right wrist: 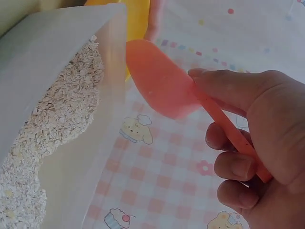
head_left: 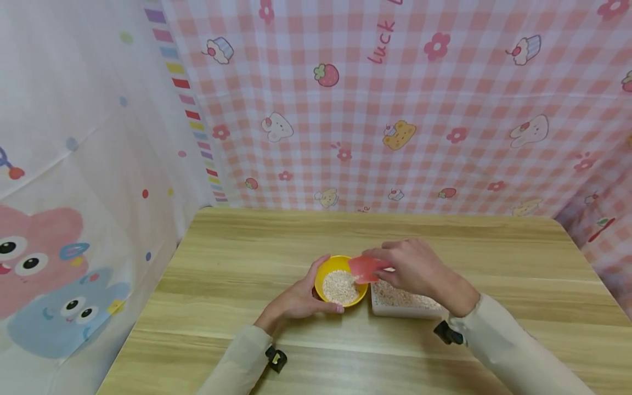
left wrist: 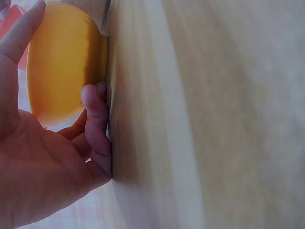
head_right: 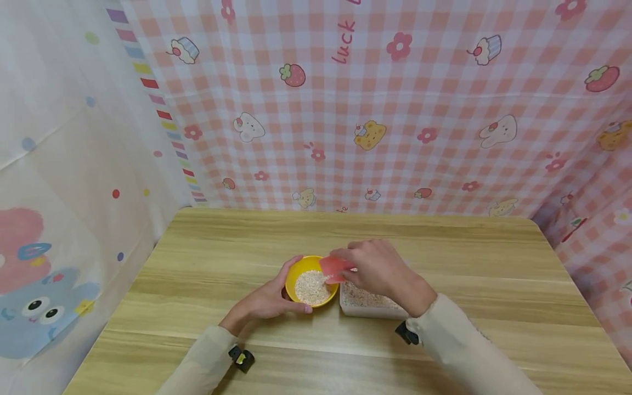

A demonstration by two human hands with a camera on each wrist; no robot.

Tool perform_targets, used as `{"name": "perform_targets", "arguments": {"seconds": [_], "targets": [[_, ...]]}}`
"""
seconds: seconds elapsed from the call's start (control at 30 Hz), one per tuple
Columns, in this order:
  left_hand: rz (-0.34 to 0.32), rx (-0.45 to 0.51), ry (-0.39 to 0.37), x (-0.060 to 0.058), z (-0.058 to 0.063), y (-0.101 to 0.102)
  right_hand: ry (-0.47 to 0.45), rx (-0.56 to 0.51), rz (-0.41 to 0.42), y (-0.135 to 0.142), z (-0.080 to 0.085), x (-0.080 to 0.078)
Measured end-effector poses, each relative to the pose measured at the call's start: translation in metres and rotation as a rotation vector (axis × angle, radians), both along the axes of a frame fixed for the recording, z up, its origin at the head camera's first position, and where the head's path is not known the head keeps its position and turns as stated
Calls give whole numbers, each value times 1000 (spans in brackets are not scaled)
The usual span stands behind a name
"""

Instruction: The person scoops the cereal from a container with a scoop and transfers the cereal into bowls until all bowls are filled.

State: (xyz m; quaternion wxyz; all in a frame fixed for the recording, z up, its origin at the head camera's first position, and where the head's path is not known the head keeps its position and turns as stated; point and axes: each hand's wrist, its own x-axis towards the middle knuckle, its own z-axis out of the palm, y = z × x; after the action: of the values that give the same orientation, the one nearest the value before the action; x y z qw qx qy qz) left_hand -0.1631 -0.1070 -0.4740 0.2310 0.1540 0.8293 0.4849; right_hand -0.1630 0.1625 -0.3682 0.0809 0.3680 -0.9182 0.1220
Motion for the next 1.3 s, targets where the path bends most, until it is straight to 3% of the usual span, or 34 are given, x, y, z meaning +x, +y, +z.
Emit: {"name": "perform_targets", "arguments": {"seconds": [0.33,0.67,1.3], "targets": [[-3,-5,12,0,0,0,-32,-64,-14,11,4,1],[3,-17,14,0,0,2,-166,-171,-101,34,6,4],[-2,-2,12,-1,-4,2,-188,-258,-169,89,3,19]]}}
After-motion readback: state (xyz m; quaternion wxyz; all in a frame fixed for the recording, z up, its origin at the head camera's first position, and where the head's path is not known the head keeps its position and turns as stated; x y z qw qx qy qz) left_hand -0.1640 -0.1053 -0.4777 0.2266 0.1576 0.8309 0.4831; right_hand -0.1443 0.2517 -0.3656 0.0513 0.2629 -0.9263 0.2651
